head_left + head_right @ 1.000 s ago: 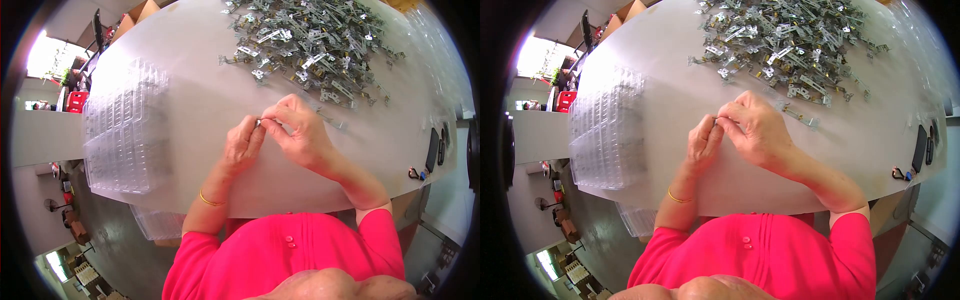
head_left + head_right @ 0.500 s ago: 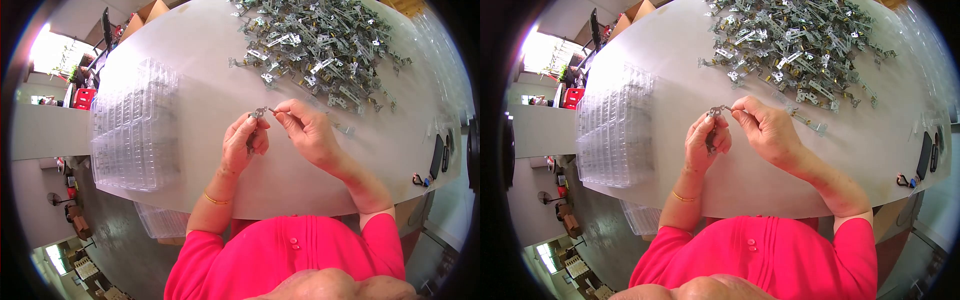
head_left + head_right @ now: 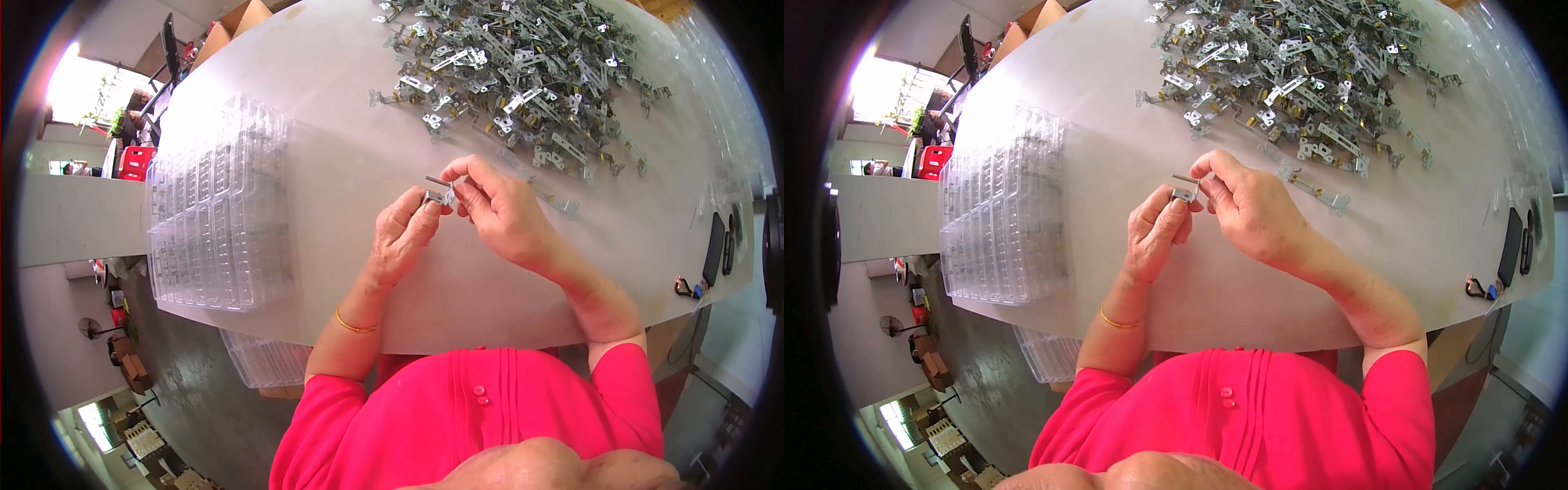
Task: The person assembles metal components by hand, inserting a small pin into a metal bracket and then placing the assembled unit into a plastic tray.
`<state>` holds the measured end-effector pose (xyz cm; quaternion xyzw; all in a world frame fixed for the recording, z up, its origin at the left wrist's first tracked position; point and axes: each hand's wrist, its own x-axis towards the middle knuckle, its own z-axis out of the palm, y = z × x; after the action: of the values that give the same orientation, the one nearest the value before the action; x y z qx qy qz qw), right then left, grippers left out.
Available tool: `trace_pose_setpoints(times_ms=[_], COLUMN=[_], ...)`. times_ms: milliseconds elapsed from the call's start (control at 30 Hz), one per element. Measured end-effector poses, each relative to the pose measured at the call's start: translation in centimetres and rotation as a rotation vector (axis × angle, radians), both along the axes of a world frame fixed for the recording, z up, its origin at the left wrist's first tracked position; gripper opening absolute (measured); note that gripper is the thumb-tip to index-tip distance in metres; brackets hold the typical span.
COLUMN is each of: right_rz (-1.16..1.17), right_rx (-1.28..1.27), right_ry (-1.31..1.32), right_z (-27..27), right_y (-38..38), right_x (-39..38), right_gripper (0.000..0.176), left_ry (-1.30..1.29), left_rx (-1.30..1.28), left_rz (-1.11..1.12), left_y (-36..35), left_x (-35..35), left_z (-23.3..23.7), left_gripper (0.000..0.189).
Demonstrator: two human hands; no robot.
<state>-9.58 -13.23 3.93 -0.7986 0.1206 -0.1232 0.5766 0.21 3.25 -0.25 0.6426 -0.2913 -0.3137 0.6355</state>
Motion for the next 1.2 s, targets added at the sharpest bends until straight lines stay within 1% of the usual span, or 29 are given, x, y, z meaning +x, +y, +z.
trace_pose_setpoints(times_ms=[33,100,133,200,233,300,433,500,533,600,633,700,833,867,900,933,1000,1033,1100,1133,1200], right_rz=[-0.001,0.036,0.031,0.121,0.122,0.151,0.142,-0.002,-0.004,-0.113,-0.112,0.006,0.066,0.053,0.041,0.042,-0.005,-0.005,-0.011,-0.011,-0.017], right_rx=[0.001,0.276,0.276,0.45,0.452,0.306,0.232,-0.025,-0.026,0.014,0.014,0.114,0.189,0.197,0.205,0.202,0.261,0.257,0.309,0.306,0.299], right_ry=[0.001,0.031,0.034,0.05,0.053,0.144,0.106,-0.26,-0.259,-0.349,-0.352,-0.083,-0.022,-0.055,-0.089,-0.094,-0.095,-0.1,-0.138,-0.142,-0.136], right_z=[-0.1,-0.2,-0.3,-0.3,-0.4,-0.8,-1.5,-1.9,-1.8,-1.5,-1.3,-0.8,-1.7,-1.8,-1.8,-1.7,-1.4,-1.3,-1.1,-1.1,-1.3], right_y=[0.0,-0.1,-0.3,-0.9,-1.1,-1.2,-0.9,-0.4,-0.2,-0.1,-0.2,-0.7,-0.4,-0.5,-0.6,-0.8,-1.5,-1.7,-2.0,-2.0,-2.0], right_x=[0.1,0.1,0.1,0.2,0.1,0.1,0.3,0.7,0.8,1.0,0.8,0.3,0.3,0.4,0.5,0.6,0.7,0.7,0.8,0.8,0.8], right_gripper=[0.009,0.013,0.013,0.015,0.015,0.014,0.01,0.007,0.007,0.006,0.006,0.005,0.005,0.006,0.007,0.007,0.009,0.009,0.009,0.009,0.009], left_ry=[0.001,-0.191,-0.188,-0.35,-0.347,-0.536,-0.595,-0.702,-0.701,-0.694,-0.697,-0.761,-0.753,-0.756,-0.76,-0.765,-0.491,-0.497,-0.066,-0.07,0.216], left_rx=[0.001,-0.006,-0.006,-0.014,-0.012,-0.045,-0.046,-0.086,-0.088,-0.032,-0.032,-0.015,-0.029,-0.006,0.015,0.012,-0.1,-0.104,-0.109,-0.111,-0.158], left_rz=[-0.001,-0.021,-0.025,-0.027,-0.026,-0.043,-0.074,-0.11,-0.112,0.074,0.075,0.173,0.157,0.123,0.088,0.09,0.026,0.026,-0.135,-0.135,-0.258], left_y=[0.0,0.0,-0.2,-0.4,-0.5,-0.6,-0.7,-0.9,-1.0,-0.9,-1.0,-1.2,-1.2,-1.1,-1.1,-1.0,-0.8,-0.6,-0.3,-0.3,-0.2], left_x=[0.0,0.1,0.1,0.0,0.0,-0.1,-0.3,-0.5,-0.6,-0.9,-0.8,-0.7,-0.7,-0.7,-0.7,-0.4,0.2,0.4,0.5,0.6,0.6], left_z=[0.0,-0.2,-0.1,0.3,-0.1,-0.9,-0.6,-0.6,-0.5,-0.4,-0.4,-0.3,-0.7,-0.3,0.0,0.0,-0.1,0.3,1.3,1.4,1.2], left_gripper=[0.027,0.021,0.021,0.015,0.015,0.009,0.006,0.012,0.012,0.013,0.013,0.012,0.009,0.012,0.018,0.018,0.036,0.036,0.047,0.047,0.047])
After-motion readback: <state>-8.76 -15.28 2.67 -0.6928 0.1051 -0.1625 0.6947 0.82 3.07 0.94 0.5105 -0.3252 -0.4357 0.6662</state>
